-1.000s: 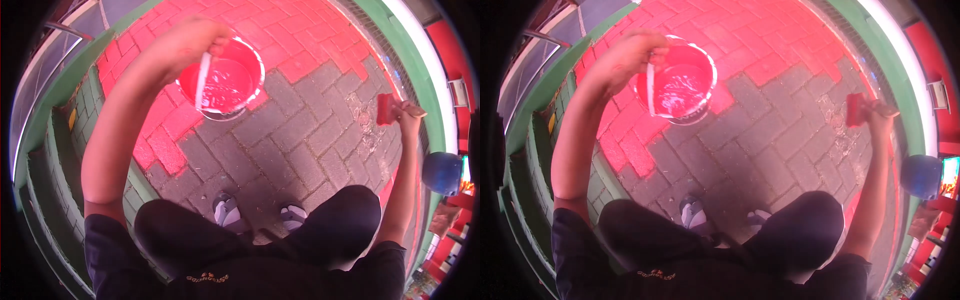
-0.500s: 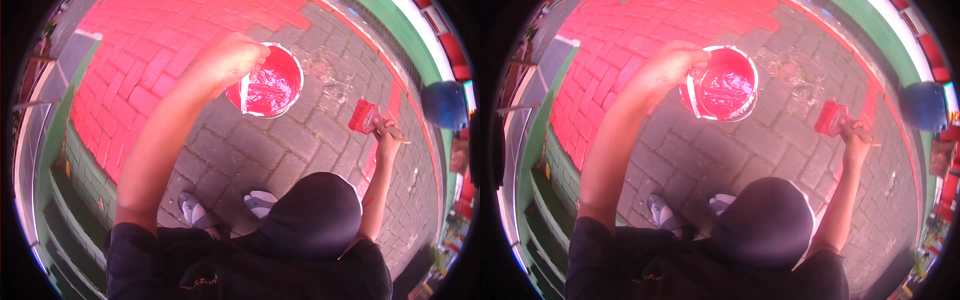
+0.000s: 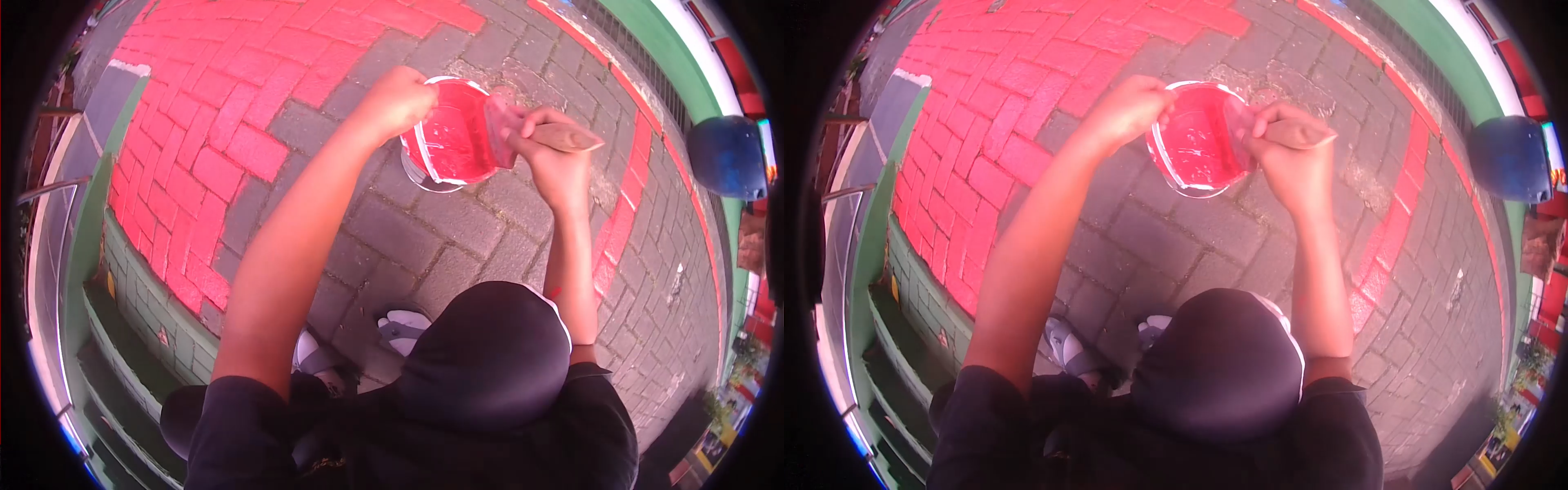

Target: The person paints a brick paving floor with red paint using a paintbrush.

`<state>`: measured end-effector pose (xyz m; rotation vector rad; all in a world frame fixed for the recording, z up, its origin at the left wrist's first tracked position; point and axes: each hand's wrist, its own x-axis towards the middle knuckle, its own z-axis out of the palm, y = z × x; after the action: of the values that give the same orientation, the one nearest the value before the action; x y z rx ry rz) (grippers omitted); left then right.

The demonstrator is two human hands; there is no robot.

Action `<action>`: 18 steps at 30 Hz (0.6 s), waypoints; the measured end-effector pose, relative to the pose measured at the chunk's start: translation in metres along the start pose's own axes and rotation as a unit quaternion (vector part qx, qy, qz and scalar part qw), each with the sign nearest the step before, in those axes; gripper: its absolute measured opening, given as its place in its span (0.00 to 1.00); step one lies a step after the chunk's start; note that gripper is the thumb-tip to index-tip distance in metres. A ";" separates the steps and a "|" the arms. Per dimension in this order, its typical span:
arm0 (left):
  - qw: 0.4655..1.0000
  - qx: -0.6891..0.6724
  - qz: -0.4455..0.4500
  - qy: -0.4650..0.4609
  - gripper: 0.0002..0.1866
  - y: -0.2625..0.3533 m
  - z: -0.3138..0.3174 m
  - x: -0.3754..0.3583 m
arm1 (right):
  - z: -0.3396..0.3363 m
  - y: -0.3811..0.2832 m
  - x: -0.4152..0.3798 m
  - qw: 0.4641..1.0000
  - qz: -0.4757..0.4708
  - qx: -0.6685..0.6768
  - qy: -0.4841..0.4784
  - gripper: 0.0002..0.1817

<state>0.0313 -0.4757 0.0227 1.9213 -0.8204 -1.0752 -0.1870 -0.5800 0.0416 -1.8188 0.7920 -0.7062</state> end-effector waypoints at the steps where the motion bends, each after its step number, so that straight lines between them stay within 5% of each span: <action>1: 1.000 -0.002 -0.003 0.007 0.13 -0.009 -0.003 0.006 | 0.010 0.012 0.005 0.999 0.036 -0.013 -0.032 0.12; 6: 0.968 0.200 0.035 0.146 0.17 -0.046 -0.021 -0.013 | 0.053 0.052 0.030 0.994 0.012 -0.069 -0.078 0.11; 12: 0.958 0.142 0.034 0.245 0.16 -0.114 -0.088 -0.074 | 0.066 0.074 0.035 0.970 -0.070 -0.179 -0.148 0.10; 16: 0.946 0.160 -0.053 0.278 0.15 -0.122 -0.115 -0.117 | 0.043 0.041 0.028 0.994 0.020 -0.018 -0.103 0.12; 18: 0.947 0.149 -0.072 0.276 0.15 -0.121 -0.122 -0.129 | 0.037 0.039 0.028 0.998 -0.019 -0.004 -0.060 0.10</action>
<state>0.1028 -0.2730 0.0116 2.4056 -0.5478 -0.4525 -0.1499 -0.5930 -0.0042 -1.8692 0.6828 -0.6130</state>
